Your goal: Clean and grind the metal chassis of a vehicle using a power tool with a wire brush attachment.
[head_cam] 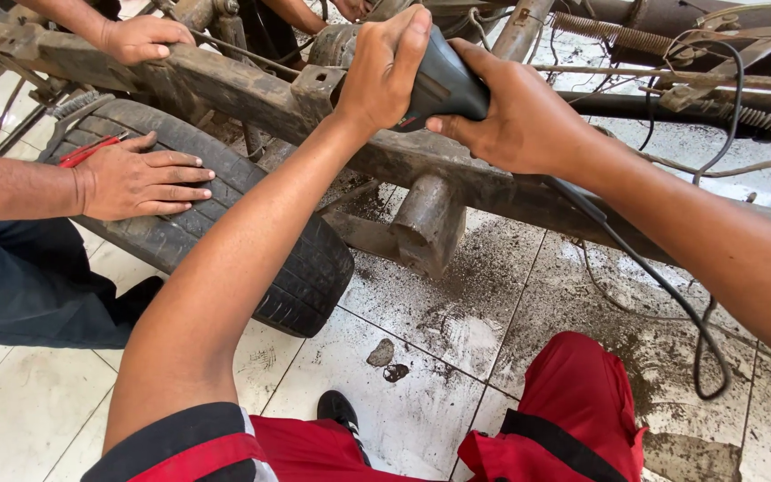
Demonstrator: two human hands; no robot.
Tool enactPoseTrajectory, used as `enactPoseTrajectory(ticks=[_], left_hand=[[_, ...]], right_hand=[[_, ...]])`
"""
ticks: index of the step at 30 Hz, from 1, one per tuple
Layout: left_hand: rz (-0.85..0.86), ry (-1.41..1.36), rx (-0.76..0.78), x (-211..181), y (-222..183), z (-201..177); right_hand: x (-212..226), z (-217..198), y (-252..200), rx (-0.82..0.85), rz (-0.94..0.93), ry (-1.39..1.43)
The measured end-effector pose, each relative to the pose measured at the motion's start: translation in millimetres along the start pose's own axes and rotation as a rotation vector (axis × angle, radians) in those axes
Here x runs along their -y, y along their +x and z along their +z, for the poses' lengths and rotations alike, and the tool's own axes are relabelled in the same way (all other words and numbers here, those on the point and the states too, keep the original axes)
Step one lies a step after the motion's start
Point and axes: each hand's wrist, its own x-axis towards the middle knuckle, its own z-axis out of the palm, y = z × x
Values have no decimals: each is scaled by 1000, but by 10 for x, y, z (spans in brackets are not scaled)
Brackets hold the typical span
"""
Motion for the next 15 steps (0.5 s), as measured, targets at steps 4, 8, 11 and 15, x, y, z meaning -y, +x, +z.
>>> enactPoseTrajectory(ticks=[4,8,11,15], left_hand=[[18,19,10,5,16,13],[147,63,-10,132,9,60],[121,54,-42,54,-8,139],[-89,-10,-19,4,-1,395]], right_hand=[[-158,92,13,-37,-30,12],[-145,140,-11,-65,-68,25],[-160,157,-56,-56,46,40],[-236,123,-215,-93,141,-15]])
